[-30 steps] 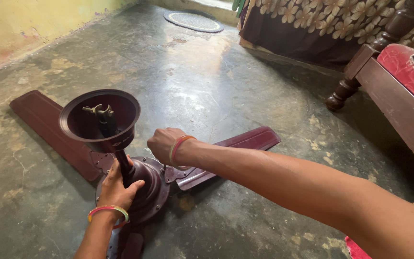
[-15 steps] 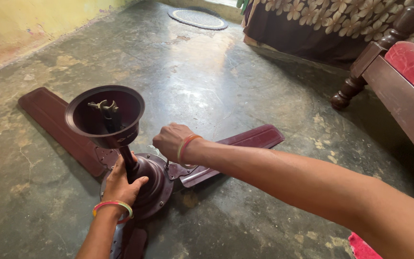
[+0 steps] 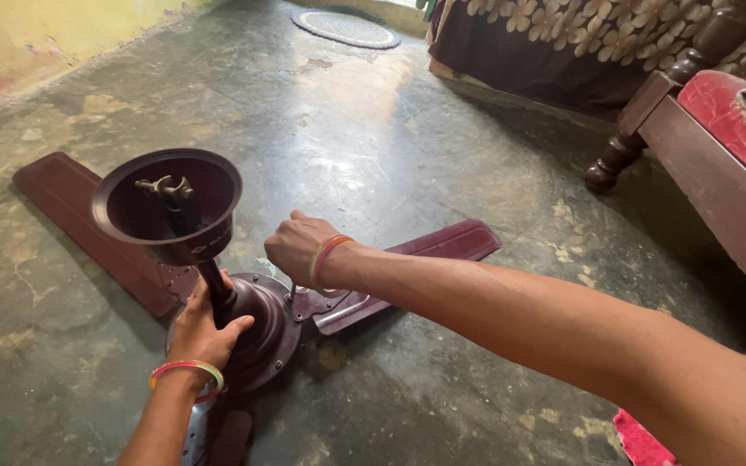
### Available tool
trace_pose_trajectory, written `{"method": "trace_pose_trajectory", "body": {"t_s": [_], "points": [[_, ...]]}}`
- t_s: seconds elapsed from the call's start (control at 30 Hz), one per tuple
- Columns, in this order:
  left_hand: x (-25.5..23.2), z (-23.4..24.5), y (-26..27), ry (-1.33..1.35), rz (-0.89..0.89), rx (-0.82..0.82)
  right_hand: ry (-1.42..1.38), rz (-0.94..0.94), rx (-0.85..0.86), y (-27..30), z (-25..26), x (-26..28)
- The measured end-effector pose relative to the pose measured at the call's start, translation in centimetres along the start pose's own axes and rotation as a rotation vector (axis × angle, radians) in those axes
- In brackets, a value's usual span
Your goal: The person uses a screwdriver to remove screws from the blades of a ceiling fan lying on the floor. They detach each blade one by one and place them aside, leaving the central motor housing with one blade still attached by the end of the clip.
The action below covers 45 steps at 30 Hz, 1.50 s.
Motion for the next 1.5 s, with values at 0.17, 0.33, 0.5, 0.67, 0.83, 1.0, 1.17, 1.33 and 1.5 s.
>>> {"method": "trace_pose_trajectory", "body": {"t_s": [0.17, 0.33, 0.5, 0.67, 0.83, 1.0, 1.17, 1.33, 1.5], "points": [[-0.3, 0.3, 0.1, 0.008, -0.005, -0.014, -0.142, -0.121, -0.107, -0.3, 0.8, -0.9], [-0.6, 0.3, 0.1, 0.006, -0.012, -0.012, -0.114, -0.179, 0.144, -0.3, -1.5, -0.9], [-0.1, 0.2, 0.1, 0.002, 0.040, 0.006, -0.086, 0.003, -0.205, -0.1, 1.8, 0.5], [-0.4, 0.3, 0.1, -0.014, -0.003, -0.008, -0.144, -0.159, 0.128, -0.5, -0.9, -0.5], [-0.3, 0.2, 0.1, -0.018, 0.023, 0.002, -0.128, -0.201, 0.157, -0.3, -1.5, -1.4], [0.2, 0.3, 0.1, -0.005, 0.055, -0.005, 0.029, -0.006, 0.014, -0.2, -0.8, -0.8], [-0.7, 0.5, 0.2, -0.003, -0.041, -0.045, 0.022, 0.151, -0.325, 0.9, 1.6, 0.8], [0.3, 0.3, 0.3, -0.005, -0.007, -0.032, -0.005, -0.075, -0.027, 0.9, -0.8, -0.7], [1.3, -0.1, -0.5, 0.006, 0.034, -0.077, -0.067, -0.151, 0.101, 1.6, -0.4, -1.6]]}}
Point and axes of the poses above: each hand's wrist, its own y-axis away from the middle knuckle, its own z-axis out of the back of the hand, x = y × z, the point moved 9 cm from there along -y, towards the middle knuckle, and after that the axes turned 1 degree about y, right-handed, at the moved point
